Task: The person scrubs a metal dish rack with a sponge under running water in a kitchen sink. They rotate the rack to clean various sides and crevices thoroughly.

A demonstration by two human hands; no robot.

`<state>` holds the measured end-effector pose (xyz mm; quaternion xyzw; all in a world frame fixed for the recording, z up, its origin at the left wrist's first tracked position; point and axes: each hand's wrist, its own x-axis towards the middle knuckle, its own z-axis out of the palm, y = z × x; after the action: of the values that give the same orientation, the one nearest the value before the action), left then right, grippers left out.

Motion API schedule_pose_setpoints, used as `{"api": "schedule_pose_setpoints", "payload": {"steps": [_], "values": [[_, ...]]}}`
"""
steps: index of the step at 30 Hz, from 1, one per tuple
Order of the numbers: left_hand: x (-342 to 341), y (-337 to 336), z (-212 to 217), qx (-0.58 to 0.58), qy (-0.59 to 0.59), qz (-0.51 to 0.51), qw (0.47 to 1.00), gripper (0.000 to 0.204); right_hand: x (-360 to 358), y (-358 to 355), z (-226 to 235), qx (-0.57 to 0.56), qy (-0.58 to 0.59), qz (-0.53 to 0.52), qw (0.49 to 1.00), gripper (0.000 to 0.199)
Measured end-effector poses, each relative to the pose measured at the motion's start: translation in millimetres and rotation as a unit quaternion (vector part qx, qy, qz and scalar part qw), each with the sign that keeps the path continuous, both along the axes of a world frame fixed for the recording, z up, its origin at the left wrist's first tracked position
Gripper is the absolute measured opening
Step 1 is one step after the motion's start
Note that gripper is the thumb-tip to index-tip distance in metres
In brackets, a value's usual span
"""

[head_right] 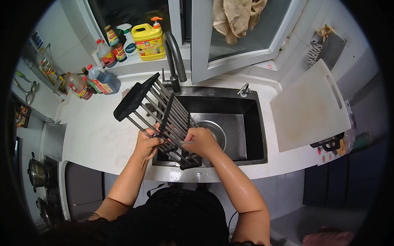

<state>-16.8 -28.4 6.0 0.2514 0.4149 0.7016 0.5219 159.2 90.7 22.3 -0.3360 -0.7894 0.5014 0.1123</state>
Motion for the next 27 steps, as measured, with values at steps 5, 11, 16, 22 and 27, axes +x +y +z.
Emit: {"api": "schedule_pose_setpoints", "payload": {"steps": [5,11,16,22,27], "values": [[-0.3,0.1,-5.5,-0.019,0.003,0.007,1.0,0.045,-4.4,15.5,25.5,0.023,0.009,0.022,0.999,0.014],[-0.4,-3.2,-8.6,-0.005,-0.011,0.008,1.0,0.045,-18.4,13.5,6.8,-0.168,0.088,0.025,0.981,0.016],[0.7,-5.4,-9.5,-0.02,-0.004,-0.009,1.0,0.043,-5.8,13.1,-22.3,-0.103,0.064,0.044,0.992,0.017],[4.8,-4.5,-10.3,-0.016,0.028,0.006,0.999,0.04,-20.5,-1.6,4.0,-0.093,0.075,-0.032,0.992,0.013],[4.7,-2.5,-7.8,-0.012,0.023,-0.007,1.0,0.04,-7.0,-1.8,-9.9,-0.056,0.045,-0.021,0.997,0.01]]}}
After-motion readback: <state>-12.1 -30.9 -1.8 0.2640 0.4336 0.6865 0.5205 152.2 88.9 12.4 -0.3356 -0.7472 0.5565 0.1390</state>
